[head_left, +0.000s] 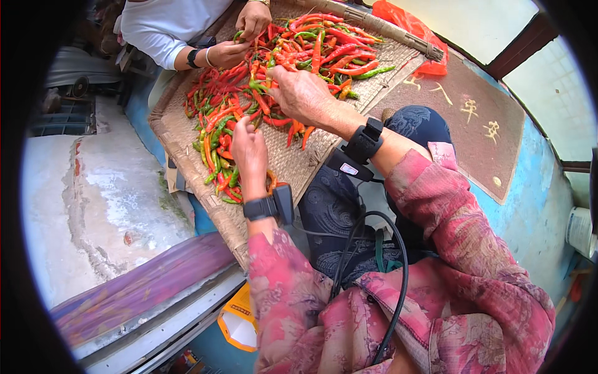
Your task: The person sorts through a pile of red and green chili peppers on a woven tray by hand, picking up individual peppers and moving them to different areas of the tray.
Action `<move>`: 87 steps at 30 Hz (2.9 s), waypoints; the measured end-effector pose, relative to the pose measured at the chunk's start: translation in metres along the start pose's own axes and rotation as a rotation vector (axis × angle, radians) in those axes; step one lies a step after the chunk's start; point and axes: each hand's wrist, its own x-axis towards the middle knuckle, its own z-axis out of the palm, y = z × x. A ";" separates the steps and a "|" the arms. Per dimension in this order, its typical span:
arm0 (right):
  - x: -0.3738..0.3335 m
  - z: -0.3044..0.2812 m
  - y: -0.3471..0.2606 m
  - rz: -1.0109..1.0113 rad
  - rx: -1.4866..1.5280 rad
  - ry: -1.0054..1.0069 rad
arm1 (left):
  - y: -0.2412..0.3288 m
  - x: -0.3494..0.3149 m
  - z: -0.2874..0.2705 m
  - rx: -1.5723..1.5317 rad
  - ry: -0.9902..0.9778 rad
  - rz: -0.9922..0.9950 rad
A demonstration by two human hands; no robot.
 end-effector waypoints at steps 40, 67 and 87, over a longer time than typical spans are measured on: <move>-0.039 0.036 -0.013 -0.302 -0.092 -0.608 | 0.000 -0.065 -0.034 -0.899 0.342 -0.222; -0.017 0.030 -0.019 -0.374 -0.187 -0.389 | 0.002 -0.070 -0.007 -1.046 0.349 -0.370; -0.052 0.063 -0.012 -0.390 -0.375 -0.574 | -0.016 -0.071 0.005 -0.978 0.429 -0.341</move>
